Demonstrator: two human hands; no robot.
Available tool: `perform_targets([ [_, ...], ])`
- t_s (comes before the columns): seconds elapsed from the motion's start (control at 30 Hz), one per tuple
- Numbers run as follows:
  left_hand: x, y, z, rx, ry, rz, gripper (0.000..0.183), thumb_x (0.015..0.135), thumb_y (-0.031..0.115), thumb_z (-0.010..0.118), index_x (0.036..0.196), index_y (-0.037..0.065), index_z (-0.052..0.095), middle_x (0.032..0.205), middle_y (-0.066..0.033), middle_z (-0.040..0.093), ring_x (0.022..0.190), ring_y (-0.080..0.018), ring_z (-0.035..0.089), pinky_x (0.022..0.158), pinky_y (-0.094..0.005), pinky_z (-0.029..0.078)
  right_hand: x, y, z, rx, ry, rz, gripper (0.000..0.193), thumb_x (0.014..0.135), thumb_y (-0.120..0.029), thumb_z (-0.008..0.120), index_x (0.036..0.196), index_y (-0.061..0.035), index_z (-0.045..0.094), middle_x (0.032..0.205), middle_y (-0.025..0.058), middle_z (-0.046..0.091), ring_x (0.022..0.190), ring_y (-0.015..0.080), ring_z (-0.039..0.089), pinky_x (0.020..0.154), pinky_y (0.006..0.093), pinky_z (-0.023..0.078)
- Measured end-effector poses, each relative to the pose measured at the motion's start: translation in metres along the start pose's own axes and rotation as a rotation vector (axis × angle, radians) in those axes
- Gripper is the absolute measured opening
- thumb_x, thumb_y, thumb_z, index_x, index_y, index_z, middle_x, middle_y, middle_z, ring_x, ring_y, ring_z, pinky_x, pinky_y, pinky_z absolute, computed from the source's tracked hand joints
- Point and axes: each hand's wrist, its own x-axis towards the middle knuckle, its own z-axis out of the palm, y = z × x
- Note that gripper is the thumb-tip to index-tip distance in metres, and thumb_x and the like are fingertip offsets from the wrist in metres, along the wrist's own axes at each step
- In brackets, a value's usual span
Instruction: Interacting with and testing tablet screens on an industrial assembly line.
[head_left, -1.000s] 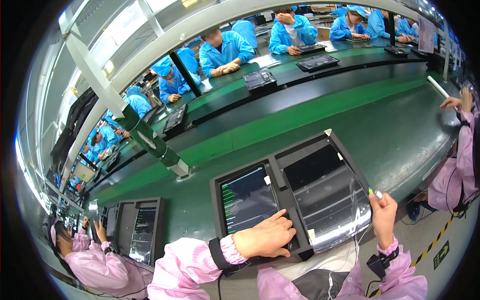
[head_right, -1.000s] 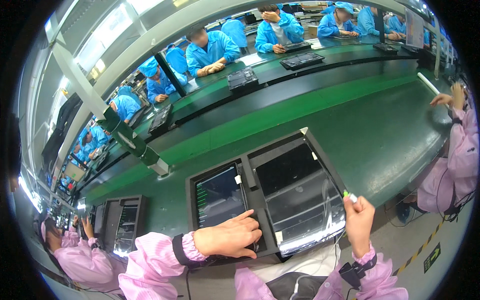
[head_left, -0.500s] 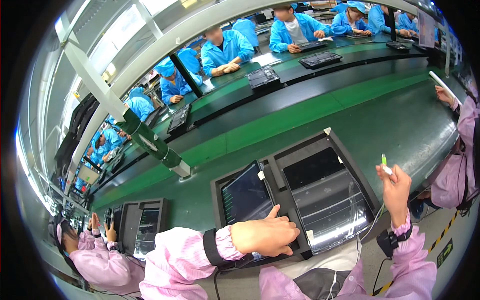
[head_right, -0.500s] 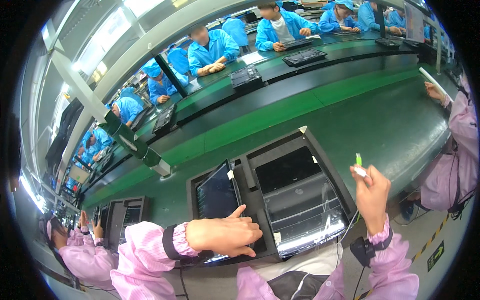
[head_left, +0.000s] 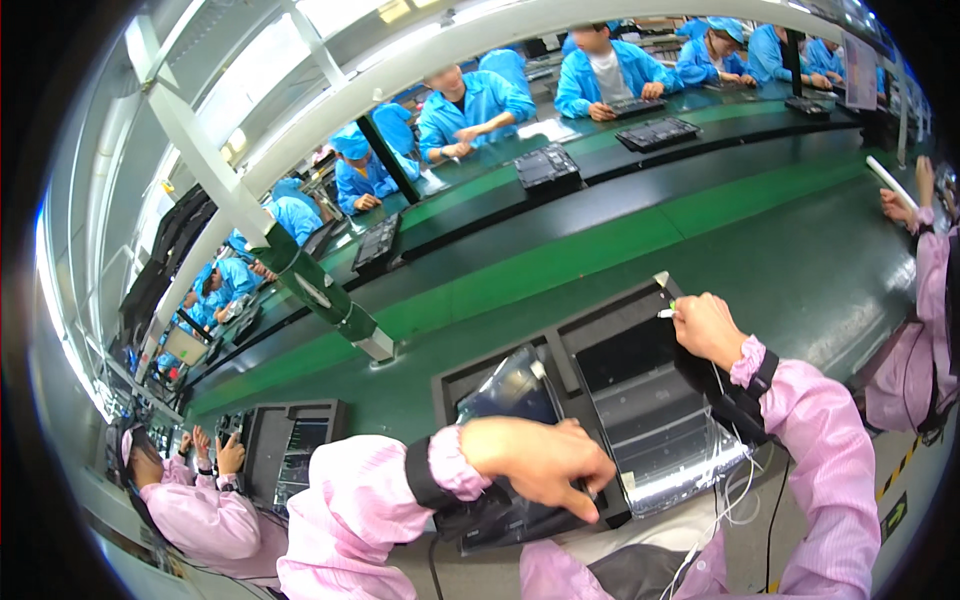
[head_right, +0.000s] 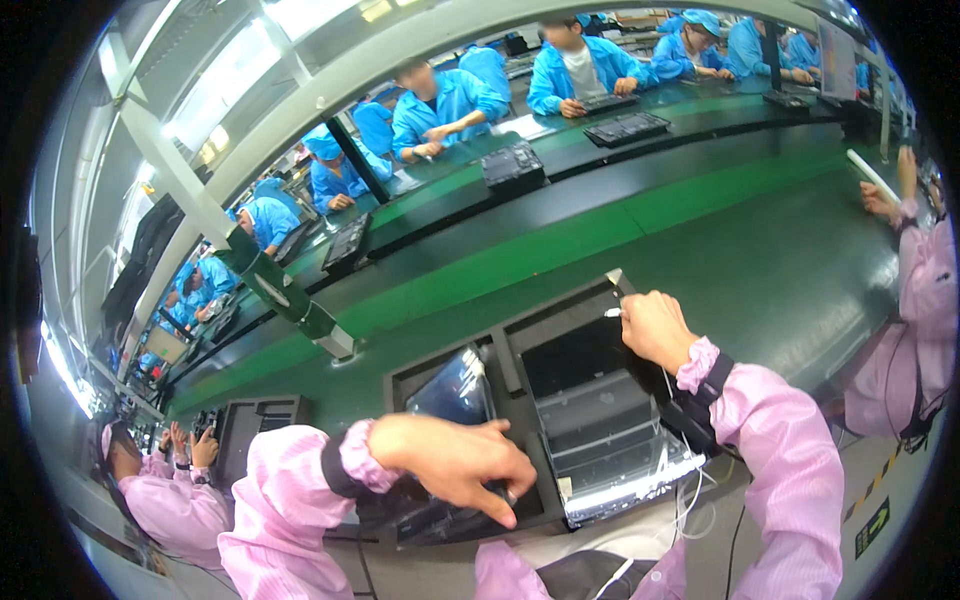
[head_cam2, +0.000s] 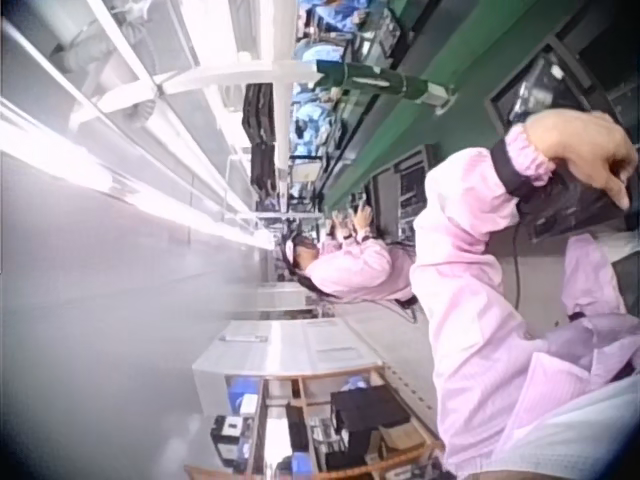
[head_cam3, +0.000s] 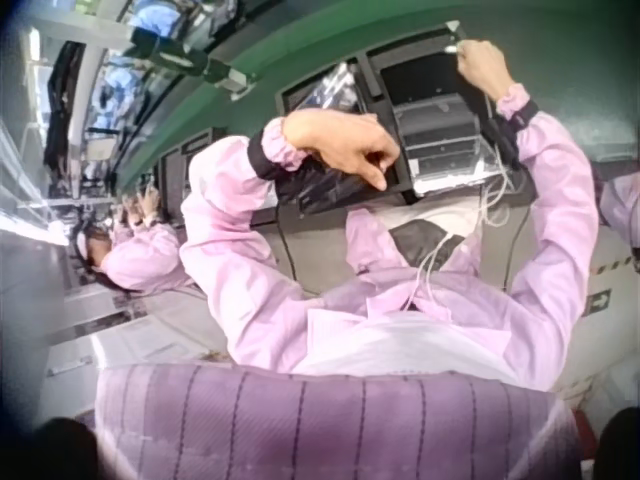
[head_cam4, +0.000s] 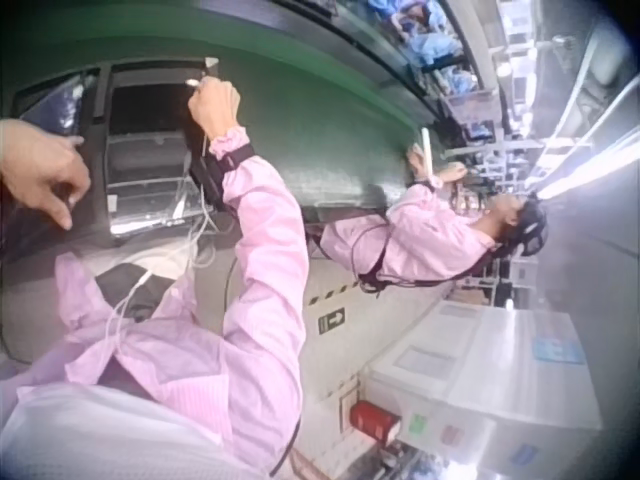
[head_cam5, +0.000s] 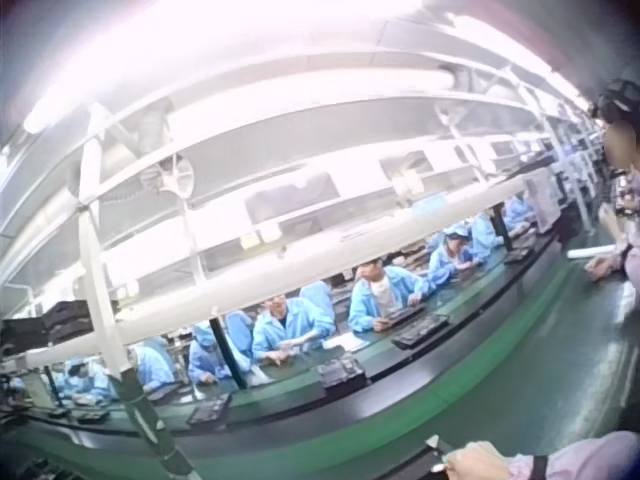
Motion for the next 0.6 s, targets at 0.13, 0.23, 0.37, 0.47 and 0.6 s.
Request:
perform_targets([
  [0.13,0.020,-0.001,0.035,-0.016,0.053,-0.002,0.032,0.086,0.031,0.057,0.084,0.000,0.051,0.085,-0.0130,0.057,0.094,-0.0331,0.056,0.098,-0.0680,0.018,0.006,-0.005,0.012,-0.023,-0.051,0.023,0.011,0.067,-0.006,0.055,0.064,0.0023,0.062,0.063,0.0263,0.057,0.063,0.0426,0.059,0.063,0.0462,0.049],
  [0.23,0.033,-0.005,0.051,0.084,0.154,-0.057,0.031,0.087,0.029,0.055,0.091,-0.002,0.051,0.090,-0.0151,0.056,0.097,-0.0336,0.054,0.098,-0.0665,0.021,0.008,-0.002,0.011,0.088,-0.064,0.133,0.012,0.068,-0.006,0.053,0.065,0.0026,0.062,0.065,0.0267,0.057,0.066,0.0434,0.059,0.065,0.0468,0.048],
  [0.37,0.037,-0.014,0.077,0.137,0.319,-0.012,0.033,0.086,0.028,0.056,0.098,-0.003,0.052,0.090,-0.0160,0.055,0.097,-0.0340,0.053,0.102,-0.0566,0.026,0.013,-0.002,0.012,0.146,-0.063,0.195,0.013,0.070,-0.006,0.052,0.066,0.0028,0.061,0.068,0.0264,0.057,0.068,0.0439,0.058,0.067,0.0473,0.047],
  [0.47,0.044,-0.012,0.087,0.178,0.402,0.005,0.032,0.085,0.026,0.057,0.099,-0.003,0.053,0.088,-0.0155,0.055,0.095,-0.0328,0.054,0.103,-0.0499,0.029,0.006,-0.002,0.013,0.131,0.002,0.174,0.013,0.071,-0.007,0.052,0.066,0.0027,0.060,0.067,0.0264,0.057,0.068,0.0436,0.058,0.065,0.0474,0.046],
  [0.6,0.041,-0.017,0.098,0.172,0.513,0.061,0.030,0.084,0.025,0.058,0.096,-0.001,0.053,0.085,-0.0145,0.053,0.089,-0.0309,0.054,0.103,-0.0448,0.032,-0.005,-0.004,-0.012,0.185,0.084,0.185,0.016,0.074,-0.009,0.055,0.064,0.0033,0.054,0.062,0.0252,0.055,0.063,0.0433,0.056,0.058,0.0458,0.046],
])
